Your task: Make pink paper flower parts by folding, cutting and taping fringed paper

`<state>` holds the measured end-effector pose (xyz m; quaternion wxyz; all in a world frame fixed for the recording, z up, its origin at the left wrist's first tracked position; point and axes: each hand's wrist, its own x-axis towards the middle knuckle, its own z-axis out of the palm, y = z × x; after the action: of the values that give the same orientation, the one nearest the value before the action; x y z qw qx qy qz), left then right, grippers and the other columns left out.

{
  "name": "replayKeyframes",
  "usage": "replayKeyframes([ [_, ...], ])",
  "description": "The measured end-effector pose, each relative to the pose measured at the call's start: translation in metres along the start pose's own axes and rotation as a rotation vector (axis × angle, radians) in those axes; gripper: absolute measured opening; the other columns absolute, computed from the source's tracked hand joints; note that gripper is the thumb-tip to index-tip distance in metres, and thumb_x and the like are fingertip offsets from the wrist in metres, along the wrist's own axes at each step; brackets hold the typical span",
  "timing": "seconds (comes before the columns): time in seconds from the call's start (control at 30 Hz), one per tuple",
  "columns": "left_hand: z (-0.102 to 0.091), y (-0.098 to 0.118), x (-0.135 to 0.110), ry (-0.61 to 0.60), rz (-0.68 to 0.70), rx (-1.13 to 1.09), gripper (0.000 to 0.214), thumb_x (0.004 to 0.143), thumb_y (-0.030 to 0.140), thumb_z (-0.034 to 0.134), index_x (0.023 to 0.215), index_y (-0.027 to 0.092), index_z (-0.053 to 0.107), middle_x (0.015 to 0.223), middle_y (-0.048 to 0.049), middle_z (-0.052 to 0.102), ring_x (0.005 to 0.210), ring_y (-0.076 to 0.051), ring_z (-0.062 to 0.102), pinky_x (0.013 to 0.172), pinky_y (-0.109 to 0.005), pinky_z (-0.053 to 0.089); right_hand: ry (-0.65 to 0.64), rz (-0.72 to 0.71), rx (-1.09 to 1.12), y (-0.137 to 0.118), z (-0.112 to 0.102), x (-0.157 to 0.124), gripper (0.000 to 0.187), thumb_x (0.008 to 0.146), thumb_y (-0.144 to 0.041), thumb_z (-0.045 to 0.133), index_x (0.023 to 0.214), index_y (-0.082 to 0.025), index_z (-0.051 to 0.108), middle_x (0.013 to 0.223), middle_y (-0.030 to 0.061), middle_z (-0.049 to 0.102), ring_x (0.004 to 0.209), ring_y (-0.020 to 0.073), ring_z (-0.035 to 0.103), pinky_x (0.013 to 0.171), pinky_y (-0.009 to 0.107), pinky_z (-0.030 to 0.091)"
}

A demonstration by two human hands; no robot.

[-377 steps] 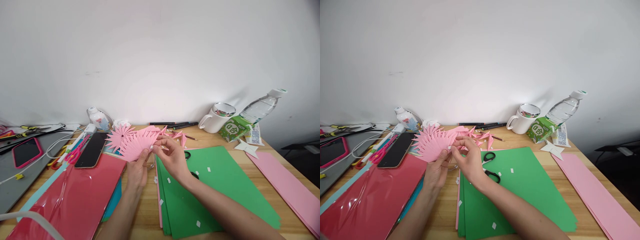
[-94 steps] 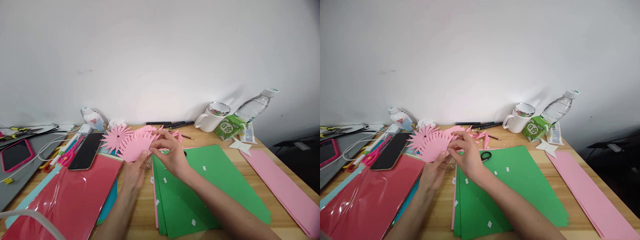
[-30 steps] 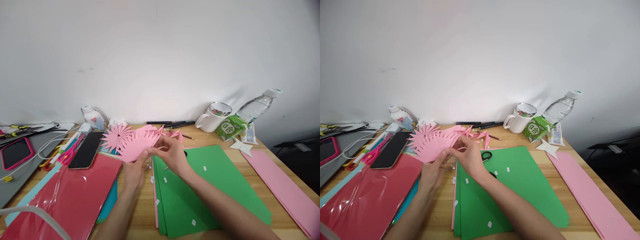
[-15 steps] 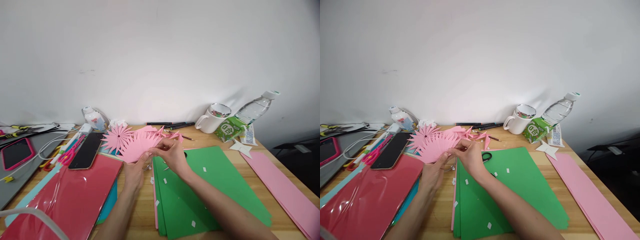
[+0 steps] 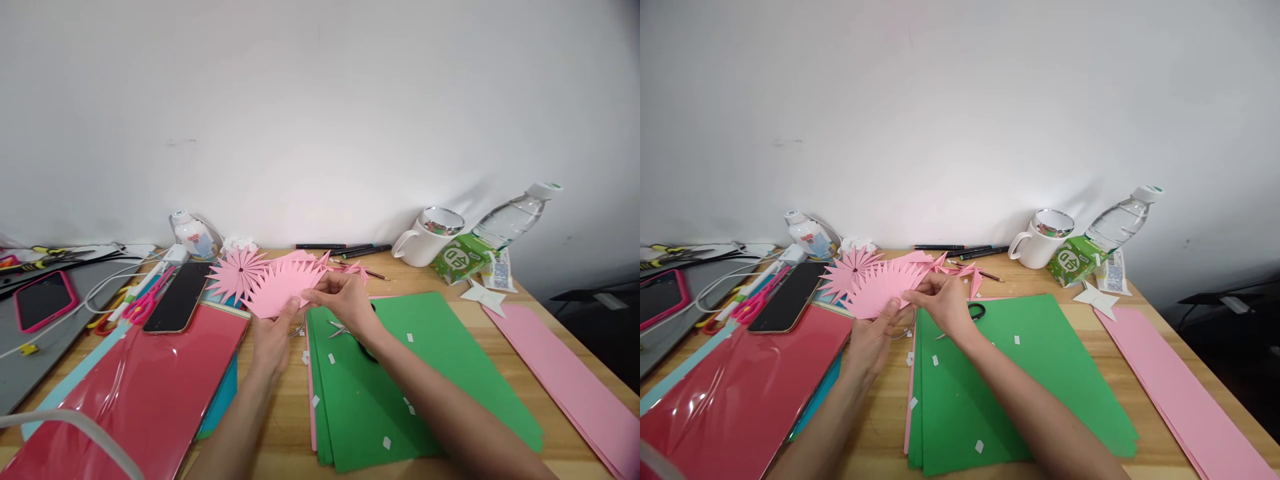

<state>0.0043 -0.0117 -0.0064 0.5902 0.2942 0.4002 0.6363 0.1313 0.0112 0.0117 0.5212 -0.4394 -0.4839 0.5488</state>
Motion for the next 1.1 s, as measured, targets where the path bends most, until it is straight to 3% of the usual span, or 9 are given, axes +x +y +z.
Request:
replayKeyframes([
  [0.1, -0.001, 0.001, 0.000, 0.010, 0.025, -0.006, 0.065, 0.058, 0.028, 0.086, 0.118, 0.019, 0.062, 0.113, -0.0110, 0.071, 0.114, -0.030, 0.062, 0.101, -0.047, 0.047, 0.035, -0.019, -0.025, 0.003, 0.002, -0.001, 0.041, 0.051, -0.048, 0.086, 0.056, -0.019, 0.058, 0.055, -0.0006, 0.063, 0.051, 0.0142, 0.056, 0.054, 0.029, 0.048],
  [0.27, 0.000, 0.004, -0.001, 0.001, -0.006, -0.011, 0.069, 0.057, 0.029, 0.086, 0.121, 0.020, 0.061, 0.117, -0.0112, 0.070, 0.108, -0.031, 0.066, 0.094, -0.048, 0.052, 0.087, -0.082, -0.113, 0.006, 0.005, -0.002, 0.042, 0.054, -0.052, 0.084, 0.056, -0.019, 0.058, 0.056, 0.0004, 0.063, 0.052, 0.0147, 0.056, 0.052, 0.029, 0.049],
  [0.5, -0.002, -0.001, 0.001, 0.039, 0.047, 0.000, 0.064, 0.057, 0.030, 0.086, 0.116, 0.018, 0.064, 0.111, -0.0119, 0.072, 0.106, -0.029, 0.067, 0.097, -0.044, 0.050, 0.119, -0.087, -0.028, 0.005, 0.014, -0.007, 0.036, 0.055, -0.044, 0.085, 0.062, -0.018, 0.061, 0.062, 0.0022, 0.068, 0.058, 0.0164, 0.063, 0.059, 0.029, 0.054],
  [0.67, -0.003, -0.004, 0.002, 0.078, 0.098, 0.036, 0.064, 0.056, 0.033, 0.087, 0.114, 0.018, 0.065, 0.110, -0.0109, 0.072, 0.103, -0.028, 0.067, 0.096, -0.044, 0.051, 0.149, -0.080, -0.027, 0.003, 0.017, -0.009, 0.039, 0.055, -0.044, 0.085, 0.059, -0.019, 0.056, 0.059, 0.0011, 0.066, 0.055, 0.0153, 0.061, 0.055, 0.028, 0.052],
  [0.83, -0.004, -0.007, 0.003, 0.131, 0.164, 0.037, 0.058, 0.056, 0.029, 0.087, 0.109, 0.017, 0.066, 0.108, -0.0100, 0.073, 0.101, -0.026, 0.068, 0.096, -0.043, 0.051, 0.076, -0.050, 0.007, 0.002, 0.014, -0.007, 0.040, 0.055, -0.049, 0.084, 0.059, -0.019, 0.056, 0.059, 0.0011, 0.067, 0.054, 0.0165, 0.062, 0.055, 0.030, 0.053],
  [1.1, -0.014, -0.017, 0.006, 0.073, 0.226, 0.130, 0.063, 0.059, 0.028, 0.085, 0.117, 0.018, 0.063, 0.115, -0.0108, 0.071, 0.109, -0.027, 0.065, 0.100, -0.042, 0.048, 0.003, 0.027, 0.032, -0.001, 0.003, 0.001, 0.042, 0.048, -0.047, 0.086, 0.054, -0.019, 0.056, 0.048, -0.0032, 0.059, 0.045, 0.0109, 0.051, 0.046, 0.024, 0.042],
])
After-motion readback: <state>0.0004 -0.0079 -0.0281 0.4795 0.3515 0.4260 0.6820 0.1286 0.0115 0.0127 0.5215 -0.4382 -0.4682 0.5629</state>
